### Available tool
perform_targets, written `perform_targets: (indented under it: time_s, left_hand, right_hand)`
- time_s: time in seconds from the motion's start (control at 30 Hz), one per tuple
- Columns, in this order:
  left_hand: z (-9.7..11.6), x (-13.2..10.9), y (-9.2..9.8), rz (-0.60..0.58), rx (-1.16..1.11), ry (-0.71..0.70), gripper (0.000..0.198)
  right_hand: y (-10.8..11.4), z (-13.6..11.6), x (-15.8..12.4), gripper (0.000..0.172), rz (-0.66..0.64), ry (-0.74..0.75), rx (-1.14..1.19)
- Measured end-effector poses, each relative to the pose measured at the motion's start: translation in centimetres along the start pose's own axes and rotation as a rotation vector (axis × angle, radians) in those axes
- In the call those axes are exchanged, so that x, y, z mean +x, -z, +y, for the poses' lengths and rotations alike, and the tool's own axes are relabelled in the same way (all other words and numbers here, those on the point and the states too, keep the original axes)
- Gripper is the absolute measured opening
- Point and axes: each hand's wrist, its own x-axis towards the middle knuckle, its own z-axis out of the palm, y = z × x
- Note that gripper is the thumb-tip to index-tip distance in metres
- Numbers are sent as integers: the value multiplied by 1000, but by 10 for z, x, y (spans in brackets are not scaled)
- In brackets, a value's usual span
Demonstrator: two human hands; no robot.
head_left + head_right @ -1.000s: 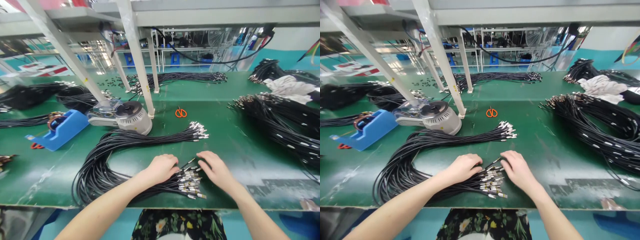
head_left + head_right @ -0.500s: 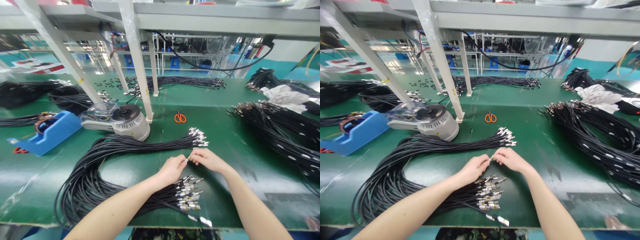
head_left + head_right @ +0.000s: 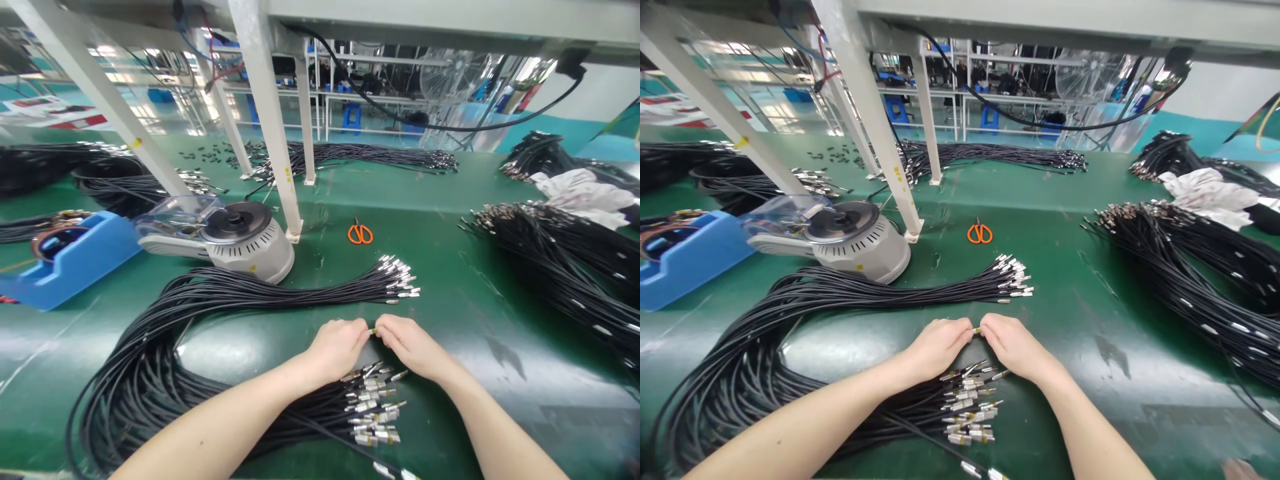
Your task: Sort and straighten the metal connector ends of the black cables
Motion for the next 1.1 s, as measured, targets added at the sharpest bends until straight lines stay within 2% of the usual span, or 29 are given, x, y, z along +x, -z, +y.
perform_targets:
  time_s: [0.3, 0.63, 0.73, 0.83, 0.9, 0.97, 1.03, 1.1]
  left_hand:
    - [-2, 2, -5, -29, 36, -18, 33]
    - [-3, 2, -7, 9, 3, -20, 32]
    - [-3, 4, 2, 16, -134, -35, 30]
    - [-9, 4, 20, 48, -453, -10, 26]
    - [-17, 2, 32, -21, -718, 51, 18]
    - [-27, 0, 40, -205, -901, 89, 22]
    - [-34, -2, 43, -367, -941, 100, 30]
    - [-36, -3, 41, -445, -896, 96, 30]
  right_hand:
    - [-15, 4, 4, 27, 15, 25, -14]
    - [-18, 7, 5, 27, 14, 19, -12]
    - [-12, 7, 7, 31, -7, -17, 132]
    - [-6, 3, 7, 28, -55, -71, 285]
    - [-5, -4, 6, 22, -110, -71, 259]
    - [-8, -12, 4, 15, -165, -32, 147]
    - [-12, -20, 3, 11, -199, 27, 25]
    - [-15, -26, 2, 10, -214, 69, -55]
